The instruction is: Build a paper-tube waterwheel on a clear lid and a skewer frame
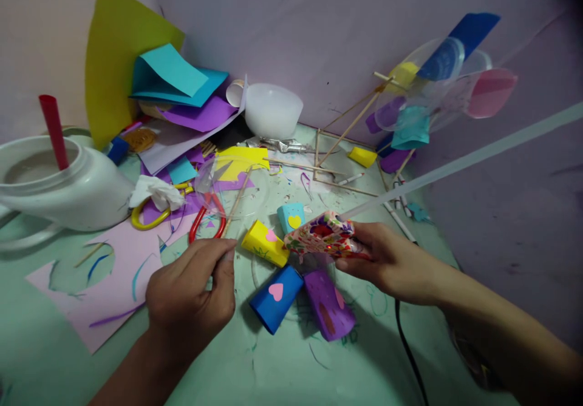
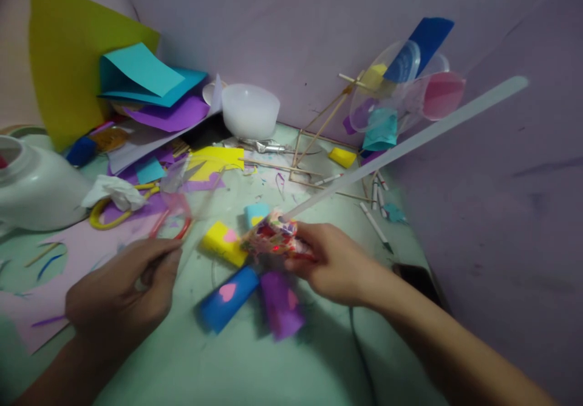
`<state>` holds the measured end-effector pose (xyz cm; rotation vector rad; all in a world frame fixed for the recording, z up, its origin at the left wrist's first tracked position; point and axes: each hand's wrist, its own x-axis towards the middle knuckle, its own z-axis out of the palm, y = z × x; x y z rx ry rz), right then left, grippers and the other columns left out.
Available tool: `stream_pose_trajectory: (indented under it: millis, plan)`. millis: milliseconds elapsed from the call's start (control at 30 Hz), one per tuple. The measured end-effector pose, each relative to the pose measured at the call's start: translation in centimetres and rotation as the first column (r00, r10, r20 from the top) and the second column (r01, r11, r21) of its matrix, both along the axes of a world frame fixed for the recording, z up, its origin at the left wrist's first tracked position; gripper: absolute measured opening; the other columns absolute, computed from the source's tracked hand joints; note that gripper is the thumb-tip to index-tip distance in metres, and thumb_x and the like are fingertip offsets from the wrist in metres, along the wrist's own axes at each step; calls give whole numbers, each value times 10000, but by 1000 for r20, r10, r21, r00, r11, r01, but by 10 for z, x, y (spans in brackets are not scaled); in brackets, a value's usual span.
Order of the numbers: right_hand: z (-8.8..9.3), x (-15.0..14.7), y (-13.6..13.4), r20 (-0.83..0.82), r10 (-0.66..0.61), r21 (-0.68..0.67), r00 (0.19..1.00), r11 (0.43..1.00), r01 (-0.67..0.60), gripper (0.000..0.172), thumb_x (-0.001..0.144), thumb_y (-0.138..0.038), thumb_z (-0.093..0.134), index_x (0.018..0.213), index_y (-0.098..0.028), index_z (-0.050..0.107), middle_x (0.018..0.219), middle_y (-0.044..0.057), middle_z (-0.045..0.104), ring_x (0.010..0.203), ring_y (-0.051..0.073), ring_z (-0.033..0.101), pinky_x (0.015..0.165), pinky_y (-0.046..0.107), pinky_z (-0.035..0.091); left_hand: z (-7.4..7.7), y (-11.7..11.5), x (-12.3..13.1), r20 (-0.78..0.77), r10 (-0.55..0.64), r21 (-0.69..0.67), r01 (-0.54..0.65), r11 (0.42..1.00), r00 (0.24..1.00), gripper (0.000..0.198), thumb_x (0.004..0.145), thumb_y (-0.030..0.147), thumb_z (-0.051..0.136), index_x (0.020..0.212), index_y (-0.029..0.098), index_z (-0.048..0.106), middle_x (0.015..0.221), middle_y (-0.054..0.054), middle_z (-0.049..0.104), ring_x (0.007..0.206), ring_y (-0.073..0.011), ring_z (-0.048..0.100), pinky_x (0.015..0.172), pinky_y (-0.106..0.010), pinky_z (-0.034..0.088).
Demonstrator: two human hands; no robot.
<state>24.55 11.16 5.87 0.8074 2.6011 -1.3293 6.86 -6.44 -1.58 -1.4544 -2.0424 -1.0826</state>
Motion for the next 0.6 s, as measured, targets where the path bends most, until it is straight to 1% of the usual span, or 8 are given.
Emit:
stream_pose_trajectory:
  millis: [133,300,400,500,600]
  plan:
    - [4,2,-1,8,3,-27,1000,1000,-3,316,737,-161,550,1032,-216,650,839,-2,681,800,209,618,690,278,476,1,0,0,-8,13,-5,-13,1000,1000,111,756,79,575,833,151,610,709,14,657,683,-77,634,620,-142,449]
    - [10,11,-1,-2,13,-18,1000,1000,-13,294,764,-202,546,1043,-224,635,830,-5,668,835,210,612,699,271,469,-1,1,0,-8,2,33,-1,999,1000,122,744,73,586,836,149,613,715,12,663,685,-80,636,624,-142,453]
    - [11,16,-2,20,19,6,1000,1000,-19,224,779,-219,530,977,-223,634,780,-11,648,743,181,597,625,243,450,-2,0,-1,-5,-11,36,11,999,1000,128,738,67,589,840,136,620,724,-1,665,693,-83,637,629,-142,451]
    - [10,22,-6,89,17,71,996,997,-23,163,778,-236,530,906,-209,626,707,-16,616,627,150,545,544,226,413,-3,0,-2,-7,-12,38,12,999,1000,132,736,65,589,847,129,625,727,-9,667,694,-87,637,623,-148,450]
    - [9,25,-9,144,22,104,989,994,-38,122,782,-242,524,858,-198,609,706,-10,614,623,147,532,543,230,405,-2,0,-1,-8,-8,37,8,999,1000,126,730,64,598,838,122,628,721,-16,668,689,-95,637,618,-156,454]
